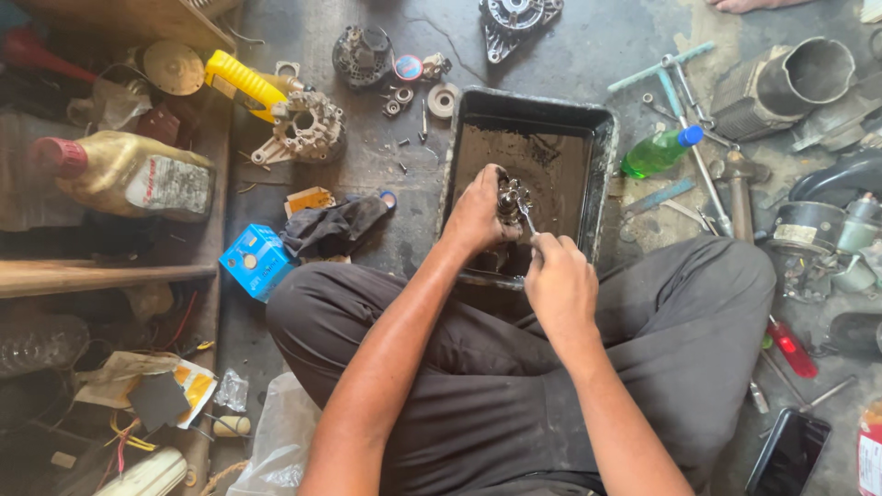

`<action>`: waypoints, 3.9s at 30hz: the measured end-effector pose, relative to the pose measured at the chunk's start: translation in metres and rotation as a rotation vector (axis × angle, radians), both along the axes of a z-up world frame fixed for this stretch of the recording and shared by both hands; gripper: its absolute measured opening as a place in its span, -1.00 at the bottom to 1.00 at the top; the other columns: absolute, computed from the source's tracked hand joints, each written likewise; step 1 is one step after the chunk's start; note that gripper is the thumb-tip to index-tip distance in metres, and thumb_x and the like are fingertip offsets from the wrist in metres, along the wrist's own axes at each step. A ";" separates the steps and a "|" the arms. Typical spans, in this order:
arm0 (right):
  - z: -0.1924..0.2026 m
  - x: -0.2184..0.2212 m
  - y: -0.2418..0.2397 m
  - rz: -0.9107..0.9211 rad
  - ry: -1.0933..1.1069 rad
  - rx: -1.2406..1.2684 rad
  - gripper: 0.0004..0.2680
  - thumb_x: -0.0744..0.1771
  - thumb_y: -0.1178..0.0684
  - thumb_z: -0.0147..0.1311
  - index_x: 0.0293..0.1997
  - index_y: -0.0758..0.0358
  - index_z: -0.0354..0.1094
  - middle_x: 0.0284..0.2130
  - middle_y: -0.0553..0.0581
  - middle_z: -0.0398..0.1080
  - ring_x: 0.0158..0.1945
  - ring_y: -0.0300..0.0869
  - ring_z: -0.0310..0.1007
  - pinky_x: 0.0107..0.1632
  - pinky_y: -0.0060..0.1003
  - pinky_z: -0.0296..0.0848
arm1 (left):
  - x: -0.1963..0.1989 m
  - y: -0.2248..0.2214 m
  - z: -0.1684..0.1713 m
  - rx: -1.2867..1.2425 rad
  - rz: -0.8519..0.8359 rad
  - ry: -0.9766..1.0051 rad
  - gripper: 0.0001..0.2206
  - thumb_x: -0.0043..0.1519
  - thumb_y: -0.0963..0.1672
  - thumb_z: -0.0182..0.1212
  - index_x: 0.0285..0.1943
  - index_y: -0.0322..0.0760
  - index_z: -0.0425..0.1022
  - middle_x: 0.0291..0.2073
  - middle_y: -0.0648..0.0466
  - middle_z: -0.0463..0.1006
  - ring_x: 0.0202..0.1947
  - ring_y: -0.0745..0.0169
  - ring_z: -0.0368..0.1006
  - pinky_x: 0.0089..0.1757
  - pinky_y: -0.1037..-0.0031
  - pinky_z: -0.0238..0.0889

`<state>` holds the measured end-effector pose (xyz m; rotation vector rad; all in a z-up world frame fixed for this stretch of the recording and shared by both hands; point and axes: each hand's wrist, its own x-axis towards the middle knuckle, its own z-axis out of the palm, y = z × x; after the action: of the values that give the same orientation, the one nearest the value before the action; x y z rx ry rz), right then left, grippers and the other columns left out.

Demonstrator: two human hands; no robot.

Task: The person pours liquid from a green bottle onto a mechanical part held over a black tray, then uses a brush to scrub the part. The person continues scrubbing the part in the tray while occasionally rotating it.

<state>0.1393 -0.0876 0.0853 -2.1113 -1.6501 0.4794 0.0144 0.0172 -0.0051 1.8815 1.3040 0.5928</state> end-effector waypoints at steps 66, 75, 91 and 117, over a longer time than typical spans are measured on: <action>-0.007 0.063 -0.010 -0.032 0.208 0.001 -0.83 0.31 0.10 0.18 -0.03 0.18 0.51 -0.26 0.23 0.55 -0.21 0.06 0.59 -0.14 -0.10 0.50 | -0.016 0.003 0.017 -0.015 -0.159 0.130 -0.02 -0.28 -0.09 0.63 0.40 -0.24 0.17 0.20 -0.14 0.41 0.19 -0.29 0.31 0.17 0.17 0.25; -0.009 0.017 0.003 0.064 0.122 0.109 -0.90 0.33 0.13 0.14 -0.12 0.28 0.48 -0.23 0.32 0.52 -0.14 0.23 0.52 -0.11 0.04 0.47 | -0.004 -0.006 -0.005 0.053 -0.110 -0.014 -0.25 -0.13 -0.10 0.61 0.23 -0.36 0.26 0.08 -0.24 0.43 0.14 -0.32 0.37 0.13 0.15 0.29; -0.007 0.001 0.003 0.020 0.018 0.047 -0.91 0.33 0.14 0.10 -0.13 0.24 0.45 -0.29 0.32 0.47 -0.26 0.30 0.46 -0.20 0.15 0.40 | -0.001 -0.004 0.006 -0.013 0.002 -0.095 -0.24 -0.23 -0.08 0.63 0.12 -0.38 0.26 -0.10 -0.29 0.52 -0.01 -0.35 0.47 -0.05 0.12 0.36; 0.004 0.075 0.032 0.396 0.082 0.092 -0.90 0.32 0.09 0.20 -0.11 0.12 0.53 -0.34 0.15 0.44 -0.25 0.13 0.48 -0.22 -0.04 0.44 | -0.008 0.003 0.024 -0.132 -0.268 -0.071 -0.18 -0.40 -0.25 0.58 0.16 -0.25 0.36 0.05 -0.10 0.41 0.07 -0.17 0.44 0.04 0.29 0.39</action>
<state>0.2147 -0.0558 0.0894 -1.6766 -2.0064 0.5873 0.0062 0.0204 0.0191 1.8677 0.9993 0.4188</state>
